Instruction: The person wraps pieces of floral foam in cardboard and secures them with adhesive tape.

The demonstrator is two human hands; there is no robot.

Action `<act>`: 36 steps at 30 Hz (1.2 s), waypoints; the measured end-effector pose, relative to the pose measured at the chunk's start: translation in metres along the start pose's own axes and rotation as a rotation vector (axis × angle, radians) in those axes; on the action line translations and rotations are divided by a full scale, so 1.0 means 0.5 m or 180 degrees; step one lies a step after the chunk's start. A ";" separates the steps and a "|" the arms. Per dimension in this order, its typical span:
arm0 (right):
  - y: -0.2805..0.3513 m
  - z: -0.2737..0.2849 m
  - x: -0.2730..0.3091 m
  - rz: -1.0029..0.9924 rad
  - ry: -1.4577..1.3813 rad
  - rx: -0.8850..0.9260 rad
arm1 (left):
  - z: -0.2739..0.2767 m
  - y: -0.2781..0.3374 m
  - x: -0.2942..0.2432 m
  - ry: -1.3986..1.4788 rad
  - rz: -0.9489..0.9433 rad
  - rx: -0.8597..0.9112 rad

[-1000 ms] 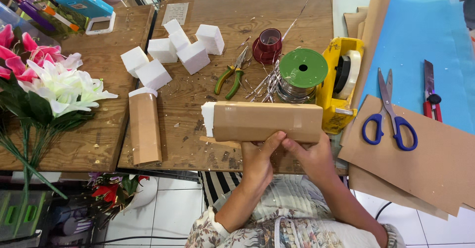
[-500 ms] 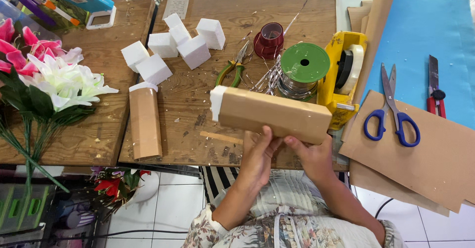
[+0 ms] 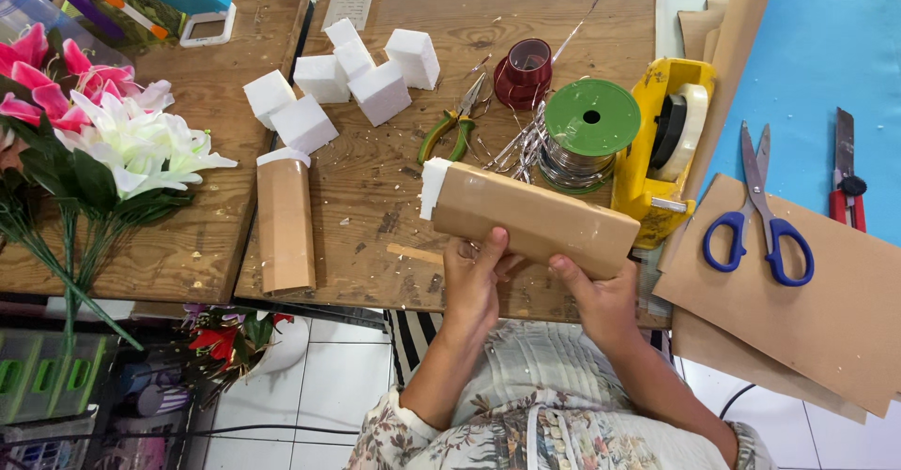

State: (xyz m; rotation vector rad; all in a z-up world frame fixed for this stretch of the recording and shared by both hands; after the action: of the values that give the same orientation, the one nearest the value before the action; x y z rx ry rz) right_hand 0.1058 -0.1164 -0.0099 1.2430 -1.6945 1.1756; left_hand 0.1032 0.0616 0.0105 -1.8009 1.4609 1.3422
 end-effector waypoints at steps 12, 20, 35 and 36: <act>0.011 0.010 -0.035 0.0051 0.0198 0.0277 | 0.027 -0.015 -0.001 0.0469 0.0386 0.0005; 0.000 -0.011 0.053 -0.0121 0.0375 0.0395 | 0.030 0.016 -0.021 0.0196 0.0219 -0.0202; -0.202 0.156 0.187 -0.1918 0.2121 0.0273 | -0.083 0.098 0.102 -0.0528 0.1774 0.0483; -0.198 0.157 0.188 -0.1940 0.2129 0.0234 | -0.094 0.105 0.103 -0.0539 0.1809 0.0506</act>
State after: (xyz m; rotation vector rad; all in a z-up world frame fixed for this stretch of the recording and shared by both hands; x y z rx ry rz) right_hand 0.1721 -0.2314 0.0750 1.1169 -0.7184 1.0966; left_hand 0.0715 -0.0185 -0.0035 -1.1790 2.0037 1.5335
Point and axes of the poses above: each hand's wrist, its own y-axis away from the middle knuckle, its own z-axis out of the back of the hand, x = y × z, the point moved 6 cm from there along -y, towards the middle knuckle, and after that the axes turned 13 degrees about -y, right-handed, at the moved point
